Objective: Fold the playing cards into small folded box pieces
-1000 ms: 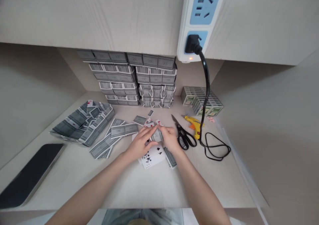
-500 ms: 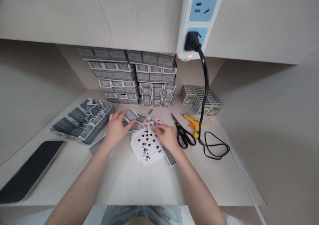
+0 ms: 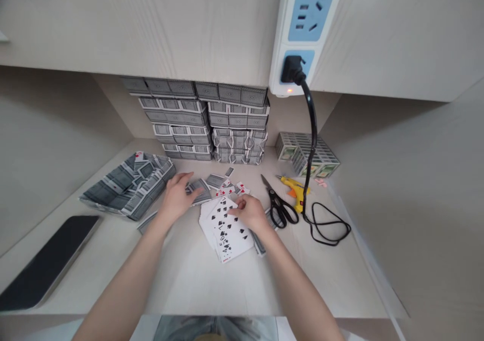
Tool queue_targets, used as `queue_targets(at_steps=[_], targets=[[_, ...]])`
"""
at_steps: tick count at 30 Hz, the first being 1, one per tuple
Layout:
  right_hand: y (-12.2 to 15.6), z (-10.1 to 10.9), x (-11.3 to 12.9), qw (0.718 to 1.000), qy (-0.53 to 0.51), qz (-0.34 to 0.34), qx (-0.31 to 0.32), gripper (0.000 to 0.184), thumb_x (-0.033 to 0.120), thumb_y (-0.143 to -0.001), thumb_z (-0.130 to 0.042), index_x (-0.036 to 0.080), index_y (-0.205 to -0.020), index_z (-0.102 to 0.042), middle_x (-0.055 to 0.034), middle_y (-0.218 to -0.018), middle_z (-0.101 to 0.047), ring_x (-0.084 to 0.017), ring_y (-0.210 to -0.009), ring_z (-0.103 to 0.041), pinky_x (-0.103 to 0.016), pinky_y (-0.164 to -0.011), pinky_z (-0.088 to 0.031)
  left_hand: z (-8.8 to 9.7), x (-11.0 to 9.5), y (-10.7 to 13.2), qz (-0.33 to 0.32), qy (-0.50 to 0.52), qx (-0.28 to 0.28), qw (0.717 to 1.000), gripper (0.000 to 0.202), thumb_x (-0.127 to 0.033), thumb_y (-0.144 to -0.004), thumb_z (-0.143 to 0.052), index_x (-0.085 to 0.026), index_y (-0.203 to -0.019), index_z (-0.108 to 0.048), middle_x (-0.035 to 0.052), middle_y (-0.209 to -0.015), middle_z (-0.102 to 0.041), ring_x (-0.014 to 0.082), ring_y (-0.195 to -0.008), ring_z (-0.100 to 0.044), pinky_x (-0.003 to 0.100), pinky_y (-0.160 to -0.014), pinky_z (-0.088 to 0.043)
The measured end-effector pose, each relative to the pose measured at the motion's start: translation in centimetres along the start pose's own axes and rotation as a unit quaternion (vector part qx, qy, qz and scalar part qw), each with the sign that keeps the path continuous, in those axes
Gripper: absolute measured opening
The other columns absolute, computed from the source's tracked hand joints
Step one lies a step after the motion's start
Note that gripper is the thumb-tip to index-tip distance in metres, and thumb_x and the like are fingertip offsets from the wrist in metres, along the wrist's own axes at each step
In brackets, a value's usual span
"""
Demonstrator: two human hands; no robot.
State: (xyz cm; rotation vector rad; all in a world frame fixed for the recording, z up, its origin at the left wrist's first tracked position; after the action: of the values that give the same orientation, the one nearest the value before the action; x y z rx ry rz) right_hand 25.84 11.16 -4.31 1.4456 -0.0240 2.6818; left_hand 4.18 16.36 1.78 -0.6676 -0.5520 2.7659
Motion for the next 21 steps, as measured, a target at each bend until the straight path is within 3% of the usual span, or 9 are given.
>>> queue_targets(at_steps=[5, 9, 12, 16, 18, 21], targets=[[-0.4, 0.1, -0.6, 0.988, -0.148, -0.033, -0.014, 0.027, 0.041, -0.060, -0.067, 0.017, -0.058, -0.055, 0.0055, -0.047, -0.048, -0.009, -0.042, -0.040, -0.022, -0.043, -0.030, 1.4, -1.9, 0.2, -0.037, 0.056, -0.039, 0.997, 0.029, -0.031, -0.078, -0.053, -0.018, -0.103, -0.060, 0.0090, -0.106, -0.056, 0.0251, -0.101, -0.049, 0.040, -0.092, -0.039], [-0.1, 2.6, -0.5, 0.954, -0.272, -0.044, -0.119, 0.032, 0.044, -0.065, -0.064, 0.018, -0.054, -0.048, 0.0071, -0.040, -0.041, -0.008, -0.037, -0.032, -0.022, -0.040, -0.024, 1.4, -4.2, 0.9, -0.070, 0.078, -0.034, 0.994, 0.030, -0.035, -0.079, -0.053, -0.019, -0.104, -0.060, 0.0098, -0.113, -0.051, 0.0256, -0.109, -0.044, 0.043, -0.096, -0.035], [0.4, 4.6, -0.3, 0.929, -0.315, -0.033, -0.192, 0.032, 0.043, -0.065, -0.065, 0.019, -0.053, -0.046, 0.0067, -0.042, -0.042, -0.008, -0.038, -0.031, -0.023, -0.040, -0.024, 0.2, -6.6, 1.9, -0.142, 0.114, 0.043, 0.982, 0.042, -0.044, -0.073, -0.059, -0.021, -0.109, -0.058, 0.0093, -0.121, -0.045, 0.0273, -0.118, -0.036, 0.044, -0.099, -0.032], [0.5, 5.4, -0.2, 0.927, -0.305, -0.020, -0.216, 0.032, 0.042, -0.066, -0.065, 0.018, -0.054, -0.048, 0.0061, -0.044, -0.043, -0.008, -0.039, -0.032, -0.023, -0.040, -0.024, -2.5, -9.0, 4.2, -0.221, 0.138, 0.201, 0.944, 0.076, -0.056, -0.055, -0.069, -0.028, -0.122, -0.047, 0.0090, -0.134, -0.033, 0.0330, -0.124, -0.025, 0.050, -0.100, -0.026], [0.5, 5.3, -0.3, 0.930, -0.299, -0.019, -0.214, 0.033, 0.042, -0.066, -0.065, 0.018, -0.053, -0.048, 0.0063, -0.043, -0.043, -0.008, -0.039, -0.032, -0.023, -0.040, -0.024, -3.6, -9.2, 4.9, -0.227, 0.125, 0.244, 0.935, 0.085, -0.058, -0.048, -0.072, -0.030, -0.124, -0.045, 0.0093, -0.137, -0.029, 0.0361, -0.126, -0.021, 0.055, -0.101, -0.019], [0.5, 5.0, -0.2, 0.932, -0.291, -0.015, -0.214, 0.033, 0.043, -0.066, -0.064, 0.017, -0.054, -0.049, 0.0067, -0.043, -0.043, -0.008, -0.040, -0.032, -0.022, -0.041, -0.025, -4.4, -9.1, 5.4, -0.226, 0.103, 0.266, 0.931, 0.081, -0.059, -0.046, -0.072, -0.028, -0.118, -0.050, 0.0089, -0.137, -0.028, 0.0378, -0.128, -0.015, 0.058, -0.103, -0.008]])
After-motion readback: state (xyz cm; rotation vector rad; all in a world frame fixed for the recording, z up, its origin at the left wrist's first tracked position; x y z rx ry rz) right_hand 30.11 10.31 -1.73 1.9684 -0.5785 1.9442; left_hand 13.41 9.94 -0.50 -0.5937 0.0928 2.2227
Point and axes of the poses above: each hand's wrist, its own y-axis away from the middle knuckle, its own z-axis out of the back of the hand, x = y × z, the point moved 9 cm from there along -y, towards the middle knuckle
